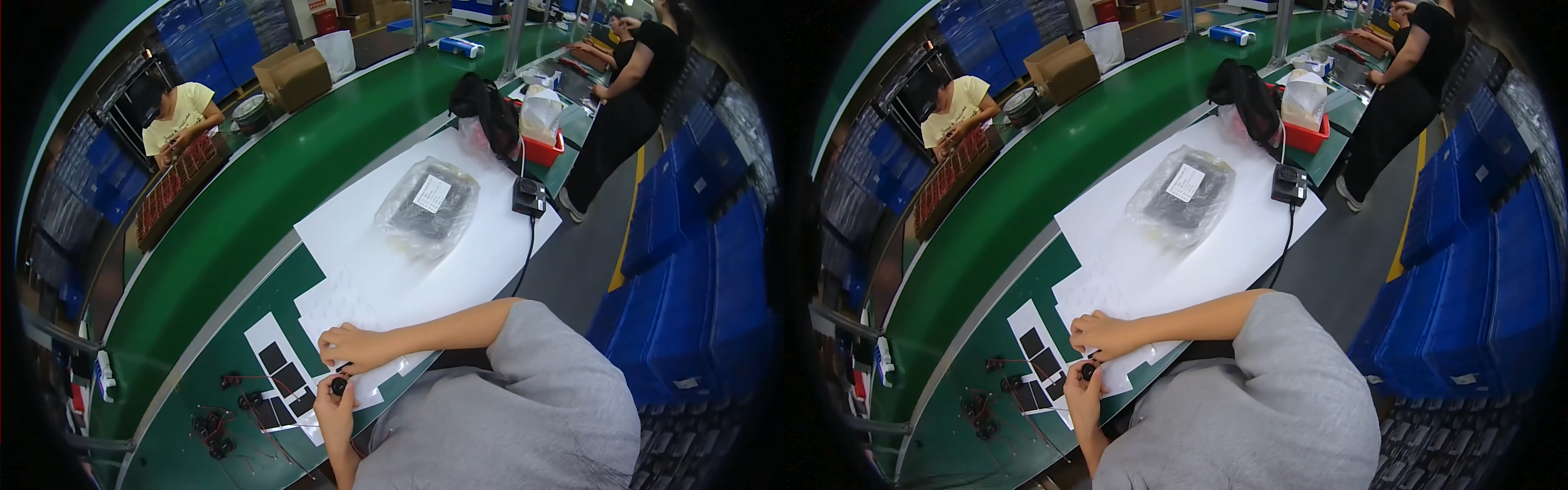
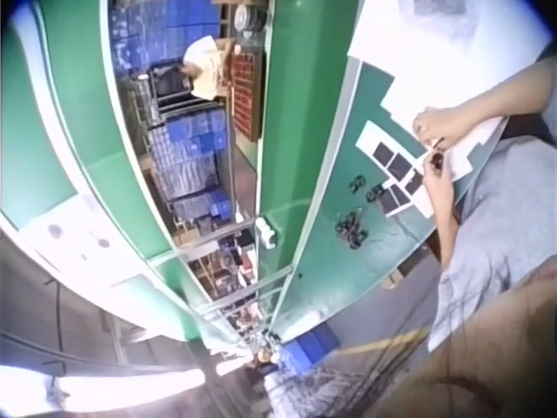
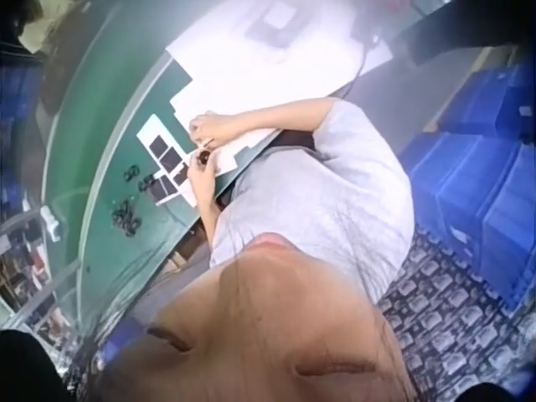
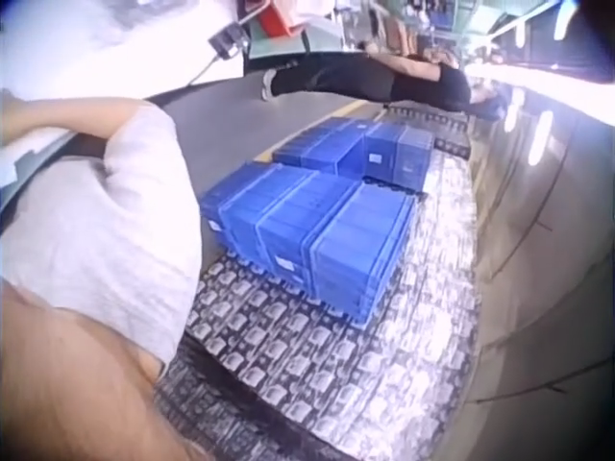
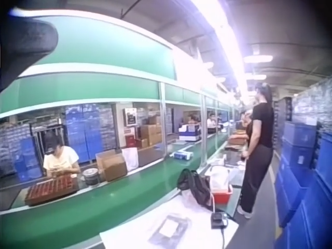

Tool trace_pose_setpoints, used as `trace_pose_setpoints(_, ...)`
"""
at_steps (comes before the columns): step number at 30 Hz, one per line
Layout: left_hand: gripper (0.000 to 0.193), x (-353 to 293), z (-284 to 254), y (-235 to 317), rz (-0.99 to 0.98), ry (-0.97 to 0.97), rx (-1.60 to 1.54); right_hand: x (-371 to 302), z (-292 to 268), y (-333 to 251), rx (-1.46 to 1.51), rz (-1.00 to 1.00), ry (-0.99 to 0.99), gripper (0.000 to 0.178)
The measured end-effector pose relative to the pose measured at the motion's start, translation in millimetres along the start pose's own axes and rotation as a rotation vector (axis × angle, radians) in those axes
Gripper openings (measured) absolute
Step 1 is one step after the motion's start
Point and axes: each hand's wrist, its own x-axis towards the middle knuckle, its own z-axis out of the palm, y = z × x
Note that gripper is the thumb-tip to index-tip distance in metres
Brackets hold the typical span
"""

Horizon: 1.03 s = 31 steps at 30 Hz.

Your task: Manually attaching adhesive foam strips to small circular electronic components, such as speakers or buzzers, on an assembly line.

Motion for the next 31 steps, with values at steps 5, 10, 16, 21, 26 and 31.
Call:
trace_pose_setpoints(5,0.017,1.4,-1.2,-0.2,0.012,-0.003,-0.003,-7.4,7.9,6.6,-0.05,-0.129,0.14,0.008)
trace_pose_setpoints(10,0.014,6.8,0.5,3.9,-0.044,0.034,-0.019,-10.5,-9.0,0.8,0.024,-0.189,0.165,0.016)
trace_pose_setpoints(16,0.014,11.4,2.0,7.6,-0.078,0.017,0.004,-40.6,-69.0,-18.8,0.535,0.215,0.306,0.019)
trace_pose_setpoints(21,0.014,8.1,0.1,12.6,-0.109,-0.013,-0.008,-76.6,-119.6,-19.4,0.666,0.362,0.703,0.029)
trace_pose_setpoints(26,0.014,8.2,-11.2,9.9,-0.063,-0.11,-0.026,-78.6,-147.3,-28.6,0.802,0.15,0.794,0.019)
trace_pose_setpoints(31,0.029,18.2,-14.3,23.0,-0.058,-0.301,-0.621,-66.0,-121.4,-45.3,0.87,0.183,0.453,0.019)
